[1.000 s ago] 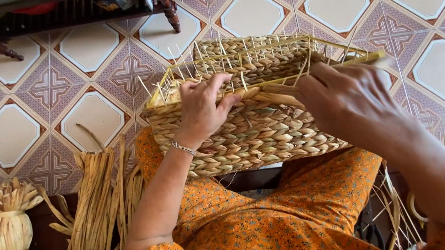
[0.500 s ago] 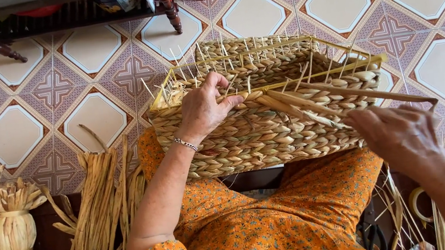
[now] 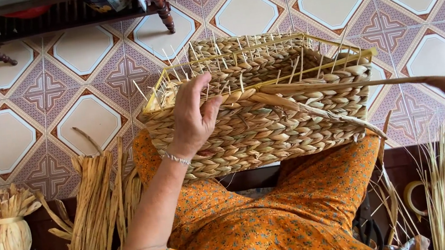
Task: The person weaves a basket by hand, threading dried plant stalks through a rectangular frame and around existing rows. They pick up stalks from a pile, insert them into the weave, and pull them tight to secure the structure.
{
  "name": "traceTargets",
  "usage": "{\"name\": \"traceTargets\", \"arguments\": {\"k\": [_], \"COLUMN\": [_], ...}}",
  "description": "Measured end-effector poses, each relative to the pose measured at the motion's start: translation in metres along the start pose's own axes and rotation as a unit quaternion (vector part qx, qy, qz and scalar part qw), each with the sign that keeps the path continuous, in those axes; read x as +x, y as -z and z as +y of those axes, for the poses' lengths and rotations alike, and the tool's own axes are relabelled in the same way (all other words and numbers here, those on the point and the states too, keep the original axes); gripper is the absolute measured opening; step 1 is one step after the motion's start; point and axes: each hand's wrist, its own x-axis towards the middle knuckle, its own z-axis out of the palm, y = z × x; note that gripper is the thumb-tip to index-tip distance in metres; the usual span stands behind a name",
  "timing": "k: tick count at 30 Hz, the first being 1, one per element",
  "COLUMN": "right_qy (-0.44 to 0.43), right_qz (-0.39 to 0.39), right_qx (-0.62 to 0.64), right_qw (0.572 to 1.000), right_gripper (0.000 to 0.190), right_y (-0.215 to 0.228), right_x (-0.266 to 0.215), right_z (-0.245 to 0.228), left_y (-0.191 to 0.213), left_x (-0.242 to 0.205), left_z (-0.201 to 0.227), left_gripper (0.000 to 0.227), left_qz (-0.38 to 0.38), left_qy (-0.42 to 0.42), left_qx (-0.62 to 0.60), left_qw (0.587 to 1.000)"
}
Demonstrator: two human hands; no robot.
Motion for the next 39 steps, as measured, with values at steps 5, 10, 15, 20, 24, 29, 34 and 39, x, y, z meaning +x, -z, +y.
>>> {"name": "traceTargets", "arguments": {"k": [5,10,15,20,24,29,34,39], "right_qy": [-0.094,0.034,-0.06,-0.096,-0.17,-0.247,-0.183,0.034], "right_qz": [-0.103,-0.019,0.027,0.007,-0.014,-0.044,-0.164,0.122], "right_qx": [-0.005,0.419,0.453,0.468,0.511,0.451,0.344,0.046], "right_qw": [0.99,0.907,0.889,0.878,0.843,0.857,0.906,0.991], "right_gripper": [0.034,0.072,0.044,0.035,0.039,0.038,0.055,0.084], "right_y": [0.043,0.01,-0.039,0.003,0.004,-0.02,0.039,0.122], "right_x": [0.018,0.043,0.033,0.015,-0.013,-0.033,-0.027,-0.018], "right_z": [-0.068,-0.125,-0.126,-0.149,-0.163,-0.167,-0.164,-0.206], "left_y": [0.024,0.069,0.047,0.024,0.041,0.058,0.092,0.039], "left_x": [-0.042,-0.108,-0.134,-0.126,-0.112,-0.098,-0.041,-0.031], "left_z": [0.019,0.006,-0.022,-0.05,-0.064,-0.062,0.003,0.027], "left_gripper": [0.047,0.057,0.063,0.059,0.054,0.058,0.045,0.021], "left_qz": [0.13,0.202,0.102,0.142,0.141,0.124,0.203,0.094], "left_qy": [-0.018,0.15,0.434,0.407,0.385,0.376,0.175,-0.029], "left_qx": [0.114,0.135,-0.071,-0.186,-0.185,-0.211,0.06,0.026], "left_qw": [0.985,0.958,0.892,0.883,0.893,0.893,0.961,0.995]}}
